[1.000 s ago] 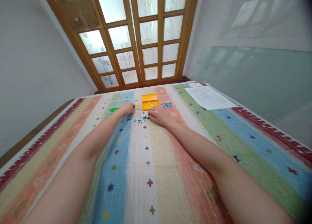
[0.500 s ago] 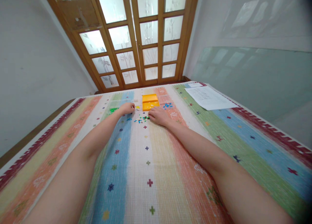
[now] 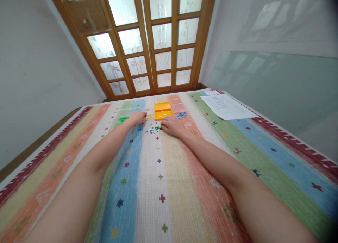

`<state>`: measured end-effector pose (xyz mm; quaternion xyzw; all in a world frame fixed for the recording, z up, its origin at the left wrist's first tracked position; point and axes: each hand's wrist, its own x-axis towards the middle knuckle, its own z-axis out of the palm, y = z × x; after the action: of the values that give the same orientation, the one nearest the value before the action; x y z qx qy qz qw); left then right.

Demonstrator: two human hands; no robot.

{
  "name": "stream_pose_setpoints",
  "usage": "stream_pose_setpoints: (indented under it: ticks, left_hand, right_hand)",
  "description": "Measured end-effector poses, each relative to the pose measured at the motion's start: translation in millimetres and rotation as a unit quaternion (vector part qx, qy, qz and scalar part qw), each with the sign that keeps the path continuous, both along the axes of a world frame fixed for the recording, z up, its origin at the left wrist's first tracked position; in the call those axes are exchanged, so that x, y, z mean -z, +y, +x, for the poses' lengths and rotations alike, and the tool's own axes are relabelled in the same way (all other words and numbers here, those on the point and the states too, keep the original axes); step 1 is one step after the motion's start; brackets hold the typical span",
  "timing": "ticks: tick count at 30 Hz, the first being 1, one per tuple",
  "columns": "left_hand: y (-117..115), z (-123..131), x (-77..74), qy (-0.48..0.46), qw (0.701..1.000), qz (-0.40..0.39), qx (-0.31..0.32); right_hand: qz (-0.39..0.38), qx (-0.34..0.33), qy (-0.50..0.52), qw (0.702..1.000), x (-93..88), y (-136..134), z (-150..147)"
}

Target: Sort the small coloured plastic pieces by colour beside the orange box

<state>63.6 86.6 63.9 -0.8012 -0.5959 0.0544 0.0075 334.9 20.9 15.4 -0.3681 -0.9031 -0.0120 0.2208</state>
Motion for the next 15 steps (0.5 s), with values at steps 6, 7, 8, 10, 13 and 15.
stream_pose_setpoints:
  ticks: [6,7,8,10,13,15]
  left_hand:
    - [1.3,-3.7,4.6,-0.008,1.000,0.025,0.000]
    - [1.3,-3.8,5.1,-0.008,1.000,0.027,-0.001]
    - [1.3,-3.7,5.6,-0.010,1.000,0.028,-0.003]
    - [1.5,-3.3,6.5,-0.012,0.999,0.031,-0.009]
    - [2.2,-3.0,7.9,-0.009,0.999,0.044,-0.009]
    - [2.6,-3.6,8.9,-0.008,0.998,0.056,0.004]
  right_hand:
    - [-0.009,0.005,-0.003,1.000,-1.2,-0.9,-0.7]
    - [-0.012,0.006,-0.003,1.000,-1.4,-0.9,-0.8]
    - [-0.015,0.006,-0.003,1.000,-1.5,-0.8,-0.9]
    - [-0.018,0.006,-0.002,1.000,-1.7,-0.8,-0.9]
    - [-0.016,0.004,-0.002,1.000,-1.1,-0.4,-0.8]
    - [-0.010,0.004,-0.002,1.000,0.1,0.3,-0.6]
